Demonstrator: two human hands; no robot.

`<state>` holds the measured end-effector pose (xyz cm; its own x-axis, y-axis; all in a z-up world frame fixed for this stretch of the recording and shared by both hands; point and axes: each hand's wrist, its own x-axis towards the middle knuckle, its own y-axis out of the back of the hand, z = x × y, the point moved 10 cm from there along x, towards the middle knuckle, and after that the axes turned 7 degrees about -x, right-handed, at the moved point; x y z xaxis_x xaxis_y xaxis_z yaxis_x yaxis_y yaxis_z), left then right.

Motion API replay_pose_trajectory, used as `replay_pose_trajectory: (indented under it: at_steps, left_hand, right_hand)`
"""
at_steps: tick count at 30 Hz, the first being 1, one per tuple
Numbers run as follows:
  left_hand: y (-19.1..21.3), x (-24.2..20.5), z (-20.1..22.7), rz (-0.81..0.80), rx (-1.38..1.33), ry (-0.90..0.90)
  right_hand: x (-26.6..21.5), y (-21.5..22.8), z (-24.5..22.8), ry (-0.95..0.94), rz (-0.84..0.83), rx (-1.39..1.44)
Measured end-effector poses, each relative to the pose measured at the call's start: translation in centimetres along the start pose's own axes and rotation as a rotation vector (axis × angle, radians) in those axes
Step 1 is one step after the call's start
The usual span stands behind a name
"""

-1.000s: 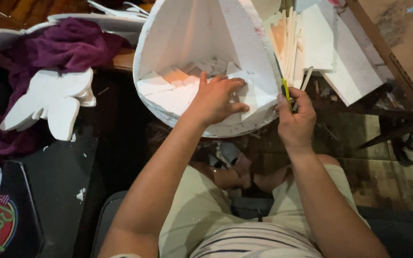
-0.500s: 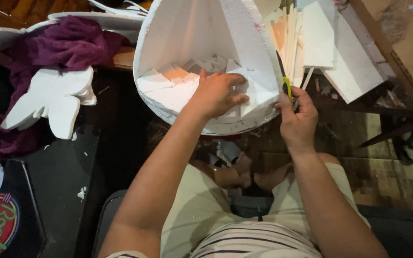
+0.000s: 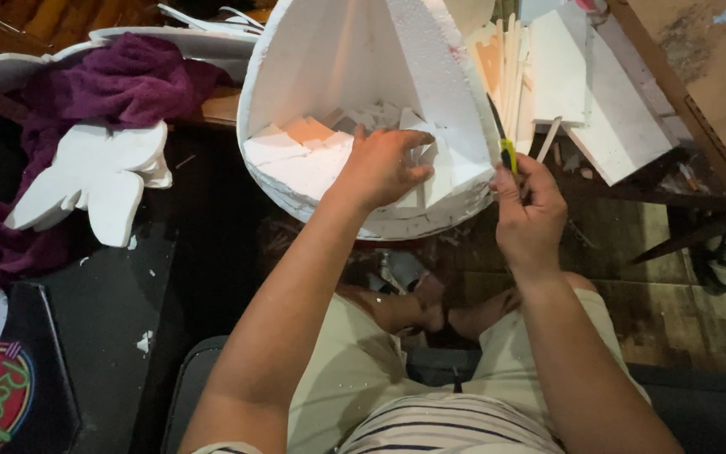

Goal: Trimming and fitting foam pieces into a conical structure using a utility knife

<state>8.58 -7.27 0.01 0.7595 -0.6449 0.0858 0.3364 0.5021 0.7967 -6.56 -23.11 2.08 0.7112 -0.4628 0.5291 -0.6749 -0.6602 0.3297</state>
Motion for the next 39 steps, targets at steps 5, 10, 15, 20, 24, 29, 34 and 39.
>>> replay_pose_trajectory:
  at_steps: [5, 10, 15, 20, 24, 29, 34, 39]
  left_hand:
    - [1.3, -0.1, 0.1, 0.122, -0.056, -0.088]
    - [5.5, -5.3, 1.3, 0.502, -0.512, -0.027]
    - [1.6, -9.1, 3.1, 0.414, -0.916, 0.207]
    - [2.8, -8.4, -1.1, 0.501, -1.003, 0.209]
    - [8.7, -7.3, -6.6, 0.470, -0.815, 0.158]
    - [13.4, -8.7, -12.2, 0.232, 0.121, 0.511]
    - [12.9, -9.1, -12.4, 0.100, 0.136, 0.684]
    - [13.8, -9.4, -11.0, 0.172, 0.163, 0.669]
  right_hand:
    - [-0.1, 0.6, -0.3, -0.024, 0.008, 0.076]
    - [-1.1, -0.2, -3.9, -0.075, -0.029, 0.120]
    - [-2.3, -4.2, -7.6, 0.069, -0.206, 0.020]
    - [-2.9, -6.5, -7.7, 0.006, -0.289, 0.090]
    - [-3.2, -7.1, -6.5, -0.040, -0.376, 0.163]
    - [4.3, -5.0, -9.1, -0.090, -0.450, 0.094]
    - [15.0, -6.7, -11.3, -0.097, -0.353, 0.109]
    - [21.0, -11.2, -9.7, -0.255, -0.212, 0.129]
